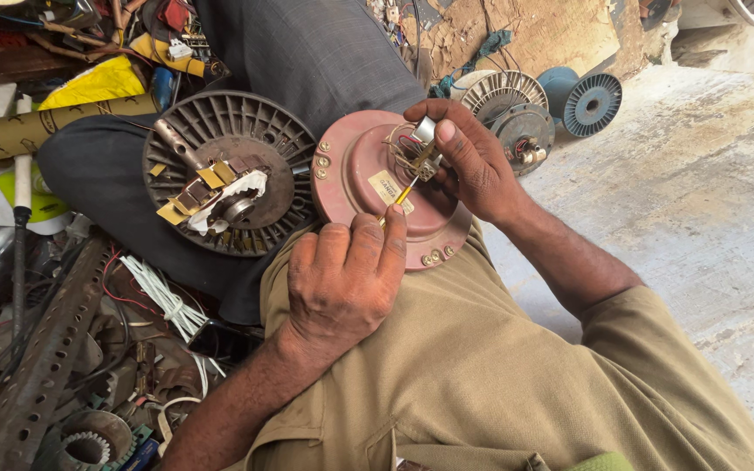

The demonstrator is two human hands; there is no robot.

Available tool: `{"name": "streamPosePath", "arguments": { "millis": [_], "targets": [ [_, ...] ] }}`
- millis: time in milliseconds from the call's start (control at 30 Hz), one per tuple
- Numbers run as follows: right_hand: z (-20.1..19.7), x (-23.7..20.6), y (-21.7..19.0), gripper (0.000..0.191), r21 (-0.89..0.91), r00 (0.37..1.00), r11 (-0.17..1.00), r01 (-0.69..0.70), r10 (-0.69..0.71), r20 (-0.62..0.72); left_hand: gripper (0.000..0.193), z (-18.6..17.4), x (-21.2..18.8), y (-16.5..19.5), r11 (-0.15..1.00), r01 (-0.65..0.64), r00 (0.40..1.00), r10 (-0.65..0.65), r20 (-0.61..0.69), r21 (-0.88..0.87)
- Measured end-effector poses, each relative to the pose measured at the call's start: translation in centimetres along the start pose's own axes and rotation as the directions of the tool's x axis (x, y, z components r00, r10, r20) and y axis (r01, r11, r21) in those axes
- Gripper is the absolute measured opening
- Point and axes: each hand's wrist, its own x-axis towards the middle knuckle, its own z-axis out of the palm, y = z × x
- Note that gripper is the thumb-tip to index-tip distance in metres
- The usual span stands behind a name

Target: The person sits on the floor and repairs an electric motor by wrapping copper wire around the stator slots and securing it with tape. They use scissors to cut the wire and a screwdriver to adjust components on a separate motor part.

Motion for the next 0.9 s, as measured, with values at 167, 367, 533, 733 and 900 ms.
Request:
{"name": "streamPosePath", "arguments": {
  "millis": [167, 367, 533, 733, 900],
  "targets": [
    [0.3, 0.0, -0.2, 0.057, -0.043, 1.000, 0.999, -0.020, 0.020, 0.000, 0.016, -0.6, 1.0, 0.6, 0.994, -0.037, 0.998, 0.032, 0.048, 0.099],
    [0.4, 0.2, -0.5, 0.057, -0.038, 1.000, 0.999, 0.002, -0.001, 0.029, 0.026, -1.6, 2.6, 0.4, 0.990, 0.104, 0.976, -0.083, 0.203, -0.093],
    [0.4, 0.2, -0.4, 0.057, -0.054, 1.000, 0.999, -0.003, 0.003, -0.004, 0.027, -2.0, 3.3, 0.2, 0.990, 0.112, 0.952, -0.083, 0.296, -0.081],
    [0.0, 0.2, -0.1, 0.057, -0.058, 1.000, 0.998, -0.008, 0.008, 0.006, 0.019, -1.1, 2.5, 0.3, 0.988, 0.107, 0.963, -0.074, 0.259, -0.115],
    [-0.4, 0.2, 0.4, 0.058, -0.050, 0.999, 0.998, 0.033, -0.032, 0.029, 0.023, -1.2, 2.8, -0.4, 0.989, 0.102, 0.943, -0.062, 0.326, -0.106]
  ]
}}
